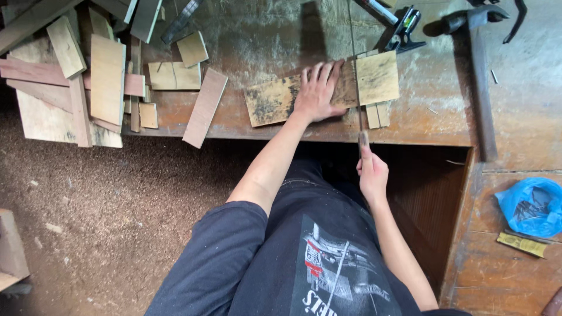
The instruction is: The person holds a wooden board steady on a cluttered workbench with one hand and saws through it with a hand saw using the other hand. After sawing for most of the episode, the person lifts the board and repositions it on the bench.
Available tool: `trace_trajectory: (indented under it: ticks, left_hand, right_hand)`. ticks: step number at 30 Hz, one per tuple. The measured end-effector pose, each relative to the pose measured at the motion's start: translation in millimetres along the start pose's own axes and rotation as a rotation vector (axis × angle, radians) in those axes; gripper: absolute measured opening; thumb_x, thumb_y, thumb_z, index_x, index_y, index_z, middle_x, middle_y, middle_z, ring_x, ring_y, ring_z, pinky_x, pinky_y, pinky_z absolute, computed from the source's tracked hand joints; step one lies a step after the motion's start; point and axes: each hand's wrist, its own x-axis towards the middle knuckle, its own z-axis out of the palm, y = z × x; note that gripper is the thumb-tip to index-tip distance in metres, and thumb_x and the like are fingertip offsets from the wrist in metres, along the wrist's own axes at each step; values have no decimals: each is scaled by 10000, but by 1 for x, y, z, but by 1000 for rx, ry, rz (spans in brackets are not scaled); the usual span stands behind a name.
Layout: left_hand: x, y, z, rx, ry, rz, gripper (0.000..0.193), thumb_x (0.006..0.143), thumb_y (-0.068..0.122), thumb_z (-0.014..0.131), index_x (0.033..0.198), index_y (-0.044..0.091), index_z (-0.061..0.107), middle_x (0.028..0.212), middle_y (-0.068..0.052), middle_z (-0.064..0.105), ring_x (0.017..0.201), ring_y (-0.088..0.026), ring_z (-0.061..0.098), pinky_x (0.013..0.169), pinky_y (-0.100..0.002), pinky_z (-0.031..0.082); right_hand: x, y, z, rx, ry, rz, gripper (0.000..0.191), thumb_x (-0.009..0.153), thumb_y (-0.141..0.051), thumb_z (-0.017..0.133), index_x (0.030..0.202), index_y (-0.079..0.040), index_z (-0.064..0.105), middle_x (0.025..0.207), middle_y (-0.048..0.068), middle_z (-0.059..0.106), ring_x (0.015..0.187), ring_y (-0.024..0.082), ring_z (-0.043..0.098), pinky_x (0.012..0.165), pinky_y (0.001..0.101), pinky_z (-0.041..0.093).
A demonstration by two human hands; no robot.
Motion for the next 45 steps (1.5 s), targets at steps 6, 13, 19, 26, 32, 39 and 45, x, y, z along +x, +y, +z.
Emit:
trace_trajectory:
  ticks: [6,13,19,26,32,39,45]
  left_hand:
    - [2,3,-3,-14,-2,-2,1343,637,797,772,1576,54,165,1555,-149,288,1457,-325,264,1192,-607,208]
    - [2,0,1,-4,1,0,1322,671,790,771,1577,31,178,1564,-148,301,1478,-323,260,1218,-596,203]
    - [1,1,0,-20,30,7,1350,643,761,801,1594,54,154,1551,-144,309,1463,-321,276,1202,-593,217]
    - [0,5,-4,-31,41,-7,1356,620,769,799,1586,64,158,1559,-145,295,1458,-318,284,1203,-589,207]
    - [1,1,4,17,-19,-2,1285,686,815,758,1535,19,211,1591,-171,275,1489,-356,243,1230,-597,192]
    - [1,1,5,12,0,6,1386,632,838,749,1569,24,132,1566,-169,274,1462,-332,259,1197,-605,185]
    - [0,3,4,4,15,-5,1381,628,819,759,1595,59,131,1567,-140,287,1462,-317,276,1216,-584,200]
  right_hand:
    - [-59,15,-21,88,0,124,537,1088,-407,497,678,-69,573,591,-42,491,536,45,426,504,239,340]
    - [2,-16,-12,36,-51,99,583,1102,-438,461,653,-74,536,555,-27,470,510,59,412,491,245,337]
    - [-17,-15,-15,51,-51,81,555,1089,-442,472,678,-77,547,572,-35,477,525,52,432,504,241,346]
    - [-73,10,-39,-102,-36,170,578,1081,-448,483,665,-57,570,568,-21,472,536,66,433,515,248,350]
    - [-10,-16,-9,17,-29,82,580,1086,-466,466,674,-66,547,570,-31,471,527,60,418,503,253,338]
    - [-39,-8,-25,-24,-31,80,569,1091,-442,471,673,-66,551,577,-37,470,538,52,419,513,242,341]
    - [-69,6,-37,-48,-29,135,554,1081,-433,489,671,-68,566,582,-32,469,540,60,411,516,246,337]
